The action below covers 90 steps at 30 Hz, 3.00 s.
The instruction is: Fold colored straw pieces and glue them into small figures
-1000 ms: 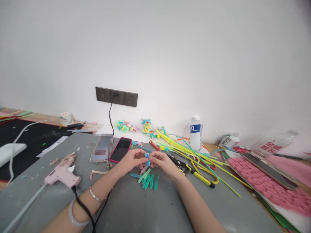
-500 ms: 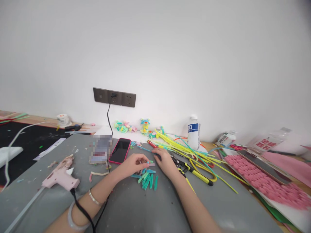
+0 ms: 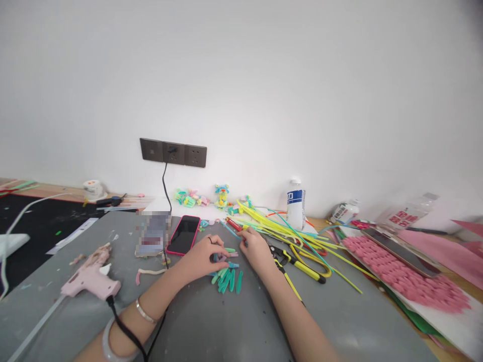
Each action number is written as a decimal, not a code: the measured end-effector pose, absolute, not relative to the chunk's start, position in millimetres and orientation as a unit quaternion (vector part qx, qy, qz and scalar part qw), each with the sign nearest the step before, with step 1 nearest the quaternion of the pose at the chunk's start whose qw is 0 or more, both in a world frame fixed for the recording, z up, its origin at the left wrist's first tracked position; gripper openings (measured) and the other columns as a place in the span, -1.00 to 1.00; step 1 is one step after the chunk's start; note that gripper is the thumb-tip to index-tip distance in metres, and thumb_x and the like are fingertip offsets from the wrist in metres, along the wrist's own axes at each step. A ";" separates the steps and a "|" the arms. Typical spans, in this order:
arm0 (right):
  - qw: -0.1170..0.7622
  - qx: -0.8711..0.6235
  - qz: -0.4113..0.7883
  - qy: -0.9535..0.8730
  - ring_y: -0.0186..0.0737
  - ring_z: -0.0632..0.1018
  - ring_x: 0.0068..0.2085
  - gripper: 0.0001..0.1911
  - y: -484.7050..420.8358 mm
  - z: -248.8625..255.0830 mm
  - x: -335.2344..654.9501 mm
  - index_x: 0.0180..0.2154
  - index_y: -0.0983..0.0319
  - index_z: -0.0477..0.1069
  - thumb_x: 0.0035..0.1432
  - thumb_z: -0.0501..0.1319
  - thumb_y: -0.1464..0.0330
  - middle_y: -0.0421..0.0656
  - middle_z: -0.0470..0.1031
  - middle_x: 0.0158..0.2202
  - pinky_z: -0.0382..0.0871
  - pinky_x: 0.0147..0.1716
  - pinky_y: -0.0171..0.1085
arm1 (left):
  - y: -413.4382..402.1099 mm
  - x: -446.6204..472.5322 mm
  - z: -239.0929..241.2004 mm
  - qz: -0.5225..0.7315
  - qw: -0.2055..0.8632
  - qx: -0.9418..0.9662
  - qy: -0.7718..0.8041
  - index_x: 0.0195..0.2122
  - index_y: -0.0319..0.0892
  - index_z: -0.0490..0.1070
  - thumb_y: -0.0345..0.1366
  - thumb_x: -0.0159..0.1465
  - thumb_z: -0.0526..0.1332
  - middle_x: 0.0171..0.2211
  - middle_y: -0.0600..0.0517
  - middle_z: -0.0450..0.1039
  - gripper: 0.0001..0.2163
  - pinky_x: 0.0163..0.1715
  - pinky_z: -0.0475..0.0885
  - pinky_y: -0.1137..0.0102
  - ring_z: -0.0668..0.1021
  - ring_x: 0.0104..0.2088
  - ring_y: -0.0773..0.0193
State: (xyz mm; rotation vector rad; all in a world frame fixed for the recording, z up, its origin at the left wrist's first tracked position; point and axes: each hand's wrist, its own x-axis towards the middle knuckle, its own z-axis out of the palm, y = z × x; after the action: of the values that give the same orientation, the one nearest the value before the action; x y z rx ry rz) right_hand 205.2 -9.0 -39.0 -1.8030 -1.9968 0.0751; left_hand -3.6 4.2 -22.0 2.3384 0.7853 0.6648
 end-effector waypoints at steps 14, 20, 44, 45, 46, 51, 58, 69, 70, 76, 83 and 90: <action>0.240 -0.685 0.072 -0.684 -0.14 0.52 -0.28 -0.86 -12.8 -34.8 208.7 -0.43 0.21 0.37 0.14 0.17 0.52 -0.05 0.51 -0.30 0.20 -0.36 -0.29 | 3.0 0.8 -25.0 0.297 0.238 0.873 0.305 -0.37 -0.13 0.53 -0.37 0.18 0.31 -0.08 -0.05 0.41 -0.98 -0.02 0.34 0.22 0.44 -0.06 0.11; 0.304 -0.654 0.155 -0.675 -0.25 0.48 -0.46 -0.90 -7.1 -33.8 217.6 -0.40 0.19 0.35 0.15 0.13 0.46 -0.20 0.49 -0.47 0.23 -0.44 -0.32 | 8.2 -2.6 -13.7 0.386 0.277 0.813 0.336 -0.33 -0.14 0.48 -0.32 0.28 0.19 -0.21 -0.04 0.52 -0.91 -0.08 0.37 0.31 0.53 -0.13 0.15; 0.617 -0.404 0.543 -0.401 -0.37 0.35 -0.59 -0.58 -11.7 -15.2 191.3 -0.51 0.22 0.43 -0.25 0.51 0.09 -0.31 0.34 -0.65 0.23 -0.58 -0.36 | 11.8 0.9 -23.8 0.402 0.449 0.718 0.348 -0.35 -0.19 0.38 -0.19 0.21 0.25 -0.48 0.05 0.50 -0.83 -0.42 0.42 0.43 0.55 -0.46 0.27; 0.610 -0.402 0.552 -0.402 -0.36 0.36 -0.58 -0.58 -11.5 -16.1 190.4 -0.49 0.22 0.44 -0.23 0.50 0.08 -0.29 0.36 -0.63 0.23 -0.57 -0.36 | 11.3 1.2 -23.5 0.401 0.457 0.716 0.342 -0.34 -0.18 0.37 -0.20 0.21 0.25 -0.47 0.04 0.50 -0.84 -0.41 0.43 0.42 0.56 -0.46 0.26; 0.604 -0.400 0.560 -0.402 -0.35 0.39 -0.56 -0.57 -11.2 -16.8 190.0 -0.47 0.23 0.46 -0.22 0.49 0.06 -0.27 0.39 -0.60 0.24 -0.56 -0.35 | 11.0 1.3 -23.3 0.401 0.463 0.715 0.338 -0.34 -0.18 0.37 -0.20 0.21 0.25 -0.47 0.04 0.51 -0.84 -0.41 0.44 0.41 0.56 -0.46 0.25; 0.618 -0.381 0.545 -0.420 -0.39 0.30 -0.58 -0.50 -8.9 -19.0 192.9 -0.59 0.24 0.34 -0.01 0.32 -0.05 -0.24 0.34 -0.56 0.15 -0.62 -0.36 | 11.3 -0.4 -22.8 0.411 0.451 0.714 0.344 -0.29 -0.19 0.44 -0.19 0.23 0.23 -0.44 0.01 0.51 -0.84 -0.43 0.44 0.42 0.56 -0.44 0.24; 0.548 -0.441 0.551 -0.450 -0.43 0.20 -0.69 -0.21 -12.5 -22.9 196.3 0.23 0.19 0.18 0.02 0.37 0.12 -0.38 0.32 -0.64 -0.02 -0.72 -0.42 | 13.3 -2.2 -20.8 0.415 0.469 0.697 0.350 -0.26 -0.20 0.47 -0.17 0.22 0.25 -0.42 0.04 0.47 -0.80 -0.45 0.41 0.45 0.50 -0.45 0.30; 0.586 -0.335 0.578 -0.459 -0.17 0.56 -0.34 -0.27 -17.0 -10.8 195.5 0.07 0.19 0.41 0.07 0.15 -0.19 0.03 0.55 0.00 0.38 -0.45 -0.24 | 15.0 -2.8 -18.3 0.418 0.492 0.681 0.346 -0.26 -0.21 0.53 -0.16 0.23 0.24 -0.41 0.00 0.52 -0.78 -0.43 0.44 0.44 0.54 -0.42 0.26; 0.587 -0.300 0.591 -0.464 -0.07 0.56 -0.17 -0.27 -19.7 -7.4 195.4 0.06 0.16 0.43 0.06 0.15 -0.20 0.03 0.47 0.12 0.42 -0.30 -0.18 | 15.1 -2.7 -19.2 0.416 0.495 0.680 0.345 -0.25 -0.21 0.53 -0.17 0.22 0.25 -0.40 0.00 0.53 -0.78 -0.43 0.44 0.43 0.54 -0.41 0.26; 0.596 -0.225 0.596 -0.489 0.03 0.36 0.21 -0.59 -31.9 8.3 194.9 -0.13 0.00 0.53 0.00 0.36 -0.01 -0.19 0.26 0.31 0.30 0.03 -0.06 | 14.5 -2.8 -20.0 0.408 0.480 0.694 0.350 -0.23 -0.21 0.53 -0.17 0.21 0.26 -0.39 0.00 0.53 -0.78 -0.40 0.44 0.42 0.52 -0.44 0.28; 0.601 -0.360 0.574 -0.424 -0.26 0.35 -0.63 -0.43 -15.8 -12.2 194.8 -0.23 0.16 0.54 0.11 0.12 -0.17 -0.22 0.43 -0.66 0.26 -0.50 -0.24 | 13.4 -2.6 -18.3 0.410 0.464 0.698 0.360 -0.26 -0.21 0.53 -0.18 0.19 0.28 -0.46 0.03 0.48 -0.79 -0.43 0.39 0.43 0.49 -0.46 0.28; 0.589 -0.355 0.541 -0.484 -0.30 0.38 -0.52 -0.61 -18.2 -14.0 184.8 -0.39 0.21 0.47 0.05 0.34 0.01 -0.22 0.44 -0.56 0.21 -0.46 -0.30 | 11.8 0.3 -23.1 0.405 0.513 0.683 0.326 -0.27 -0.22 0.49 -0.20 0.18 0.30 -0.42 0.03 0.50 -0.80 -0.40 0.43 0.41 0.52 -0.43 0.28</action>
State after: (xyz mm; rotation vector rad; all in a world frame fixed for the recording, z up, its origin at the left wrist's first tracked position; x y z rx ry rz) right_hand 184.8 -18.2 -14.0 -0.8265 -1.1279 1.2604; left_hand 0.3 11.8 -23.1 1.6425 0.7853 0.9746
